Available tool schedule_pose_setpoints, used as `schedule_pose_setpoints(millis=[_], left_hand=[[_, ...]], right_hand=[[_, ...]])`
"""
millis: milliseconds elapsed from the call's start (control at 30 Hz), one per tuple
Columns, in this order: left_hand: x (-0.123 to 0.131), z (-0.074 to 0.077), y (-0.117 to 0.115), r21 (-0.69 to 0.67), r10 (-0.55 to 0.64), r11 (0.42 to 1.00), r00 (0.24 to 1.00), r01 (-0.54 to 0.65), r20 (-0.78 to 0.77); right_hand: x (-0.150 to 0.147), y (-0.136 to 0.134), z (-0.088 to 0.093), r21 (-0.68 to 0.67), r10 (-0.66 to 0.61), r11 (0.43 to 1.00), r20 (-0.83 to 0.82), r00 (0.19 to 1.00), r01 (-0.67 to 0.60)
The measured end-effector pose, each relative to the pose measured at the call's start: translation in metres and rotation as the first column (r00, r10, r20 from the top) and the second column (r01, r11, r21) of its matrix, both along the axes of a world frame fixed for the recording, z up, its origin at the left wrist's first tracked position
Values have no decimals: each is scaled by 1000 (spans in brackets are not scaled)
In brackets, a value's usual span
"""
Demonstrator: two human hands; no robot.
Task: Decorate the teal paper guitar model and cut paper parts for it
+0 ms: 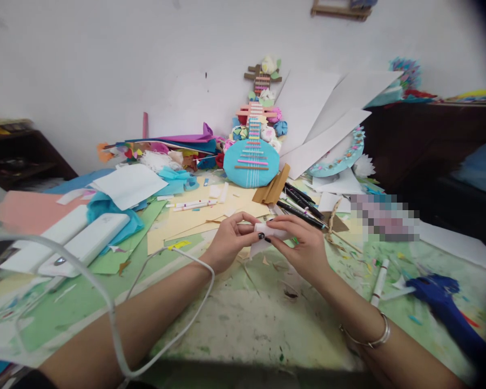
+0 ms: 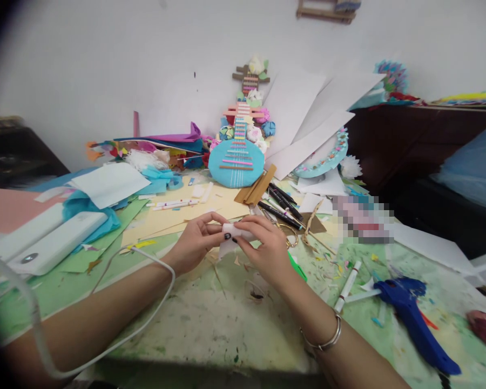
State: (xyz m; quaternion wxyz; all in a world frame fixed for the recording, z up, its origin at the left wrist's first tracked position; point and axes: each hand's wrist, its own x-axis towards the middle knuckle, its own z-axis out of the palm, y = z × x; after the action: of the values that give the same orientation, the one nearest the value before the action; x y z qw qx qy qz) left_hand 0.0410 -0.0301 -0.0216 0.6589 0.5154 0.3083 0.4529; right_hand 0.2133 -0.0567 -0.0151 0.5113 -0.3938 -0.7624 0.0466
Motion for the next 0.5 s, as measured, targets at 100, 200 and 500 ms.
schedule_pose_setpoints(millis=[100,200,500], left_hand=[[0,-1,0,8,-7,1000,1000,7,1],[0,-1,0,13,-10,1000,1000,10,8],[1,-2,0,16,1,1000,1000,-1,-4]], right_hand=[[0,0,-1,-2,16,1000,-10,1000,-16],[0,0,-2,3,24,1000,-14,1000,-24],[-1,0,-4,12,17,1000,-25,1000,-17]])
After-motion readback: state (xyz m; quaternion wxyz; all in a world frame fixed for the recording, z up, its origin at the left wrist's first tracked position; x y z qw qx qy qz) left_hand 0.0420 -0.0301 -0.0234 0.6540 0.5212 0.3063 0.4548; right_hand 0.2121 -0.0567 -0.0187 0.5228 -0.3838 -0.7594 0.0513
